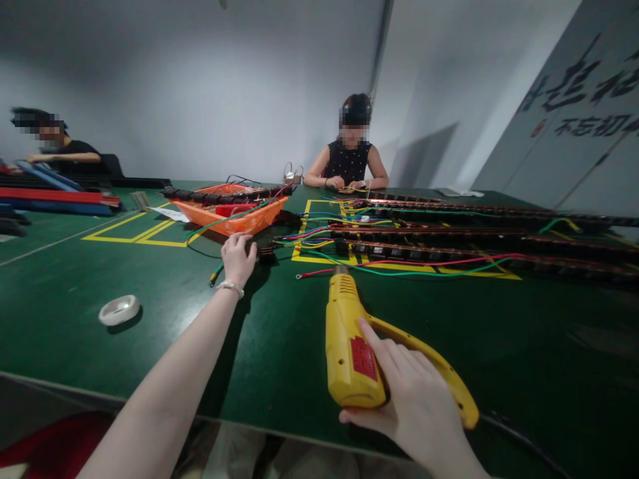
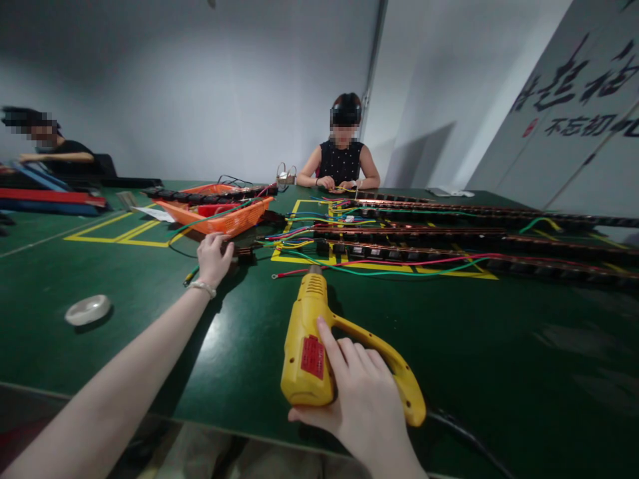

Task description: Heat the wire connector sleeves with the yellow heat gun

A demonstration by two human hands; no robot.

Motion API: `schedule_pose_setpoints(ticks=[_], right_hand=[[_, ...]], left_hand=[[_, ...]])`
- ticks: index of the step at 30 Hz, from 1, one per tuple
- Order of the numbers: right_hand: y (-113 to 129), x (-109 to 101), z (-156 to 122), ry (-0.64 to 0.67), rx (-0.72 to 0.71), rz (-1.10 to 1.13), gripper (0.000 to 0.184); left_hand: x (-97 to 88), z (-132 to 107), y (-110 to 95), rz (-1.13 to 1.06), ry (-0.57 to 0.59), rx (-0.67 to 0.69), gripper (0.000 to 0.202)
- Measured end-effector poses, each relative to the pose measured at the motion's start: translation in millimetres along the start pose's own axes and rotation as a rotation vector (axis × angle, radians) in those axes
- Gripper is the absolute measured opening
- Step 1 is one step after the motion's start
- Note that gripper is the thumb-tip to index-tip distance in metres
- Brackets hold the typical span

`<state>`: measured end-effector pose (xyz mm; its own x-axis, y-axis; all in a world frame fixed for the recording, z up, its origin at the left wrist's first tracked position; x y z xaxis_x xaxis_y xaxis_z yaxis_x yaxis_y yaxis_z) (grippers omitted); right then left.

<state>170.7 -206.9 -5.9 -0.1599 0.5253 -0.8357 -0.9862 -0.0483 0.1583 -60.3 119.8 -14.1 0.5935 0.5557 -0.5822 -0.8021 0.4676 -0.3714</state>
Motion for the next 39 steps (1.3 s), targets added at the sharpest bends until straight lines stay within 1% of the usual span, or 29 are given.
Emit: schedule_pose_setpoints(ticks=[1,2,4,6,7,9,11,12,14,15,16,18,19,21,23,24,27,29,31,33,35,37,39], right_hand=[[0,0,0,0.002,0.000,0.000,0.109],[0,0,0,0.007,0.000,0.003,0.108],[0,-1,0,0.014,0.002,0.010,0.107],[1,-1,0,0.012,-0.003,0.005,0.106],[2,-1,0,0.007,-0.008,-0.004,0.107],[2,-2,1,-0.003,-0.018,-0.023,0.108],[2,-2,1,-0.006,-0.021,-0.027,0.108],[1,-1,0,-0.005,-0.019,-0.020,0.108],[0,0,0,0.007,-0.024,0.004,0.108],[-1,0,-1,0.014,-0.028,0.015,0.108],[-2,1,-1,0.020,-0.034,0.022,0.108],[-3,1,-1,0.027,-0.038,0.028,0.109],[-4,1,-1,0.031,-0.036,0.028,0.109],[-4,1,-1,0.047,-0.028,0.028,0.110],[-3,1,0,0.069,-0.025,0.033,0.110],[-3,1,0,0.078,-0.026,0.036,0.110],[-3,-3,0,0.091,-0.026,0.031,0.110],[-6,-7,-1,0.108,-0.034,0.029,0.112],[-11,-13,-5,0.123,-0.049,0.033,0.117],[-18,-19,-10,0.107,-0.069,0.035,0.120],[-24,-25,-17,0.065,-0.093,0.021,0.119],[-30,-29,-23,0.050,-0.102,0.004,0.115],[-33,-31,-27,0.063,-0.067,-0.012,0.113]], left_hand=[[-1.0,0,6,0.030,-0.014,-0.065,0.030],[-1.3,1,12,0.055,0.000,-0.125,0.031],[-0.7,0,21,0.077,0.075,-0.207,0.032],[-0.7,0,23,0.091,0.139,-0.221,0.031],[-1.3,0,22,0.109,0.151,-0.210,0.030],[-3.7,-1,19,0.161,0.150,-0.192,0.031],[-7.1,-3,19,0.187,0.147,-0.210,0.040],[-9.1,-5,21,0.166,0.159,-0.231,0.045],[-14.7,-8,27,0.057,0.185,-0.279,0.050],[-19.0,-9,28,-0.011,0.173,-0.289,0.050],[-24.6,-10,28,-0.070,0.130,-0.282,0.049],[-39.0,-10,21,-0.135,-0.022,-0.210,0.048],[-46.8,-10,13,-0.145,-0.108,-0.155,0.049],[-60.2,-9,-9,-0.181,-0.206,-0.048,0.052],[-69.4,-8,-33,-0.283,-0.238,0.030,0.057],[-72.1,-8,-44,-0.358,-0.233,0.067,0.059],[-72.3,-11,-70,-0.594,-0.173,0.111,0.064],[-65.9,-16,-81,-0.697,-0.106,0.088,0.064],[-55.0,-23,-88,-0.767,-0.014,0.052,0.063],[-41.5,-30,-94,-0.837,0.081,0.024,0.063],[-28.3,-38,-97,-0.908,0.143,0.018,0.065],[-17.4,-43,-96,-0.949,0.209,0.042,0.065],[-9.3,-47,-93,-0.907,0.331,0.103,0.058]])
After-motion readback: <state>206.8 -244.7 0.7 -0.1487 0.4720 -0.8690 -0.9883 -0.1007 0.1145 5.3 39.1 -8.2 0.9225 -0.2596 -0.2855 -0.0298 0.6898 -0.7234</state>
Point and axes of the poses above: each hand's wrist, its own z-axis towards the middle knuckle, its own x-axis out of the palm, y = z × x, the point moved 2 cm from there along z, towards the middle knuckle, and after that the axes turned 3 degrees about x, right-handed, at the moved point
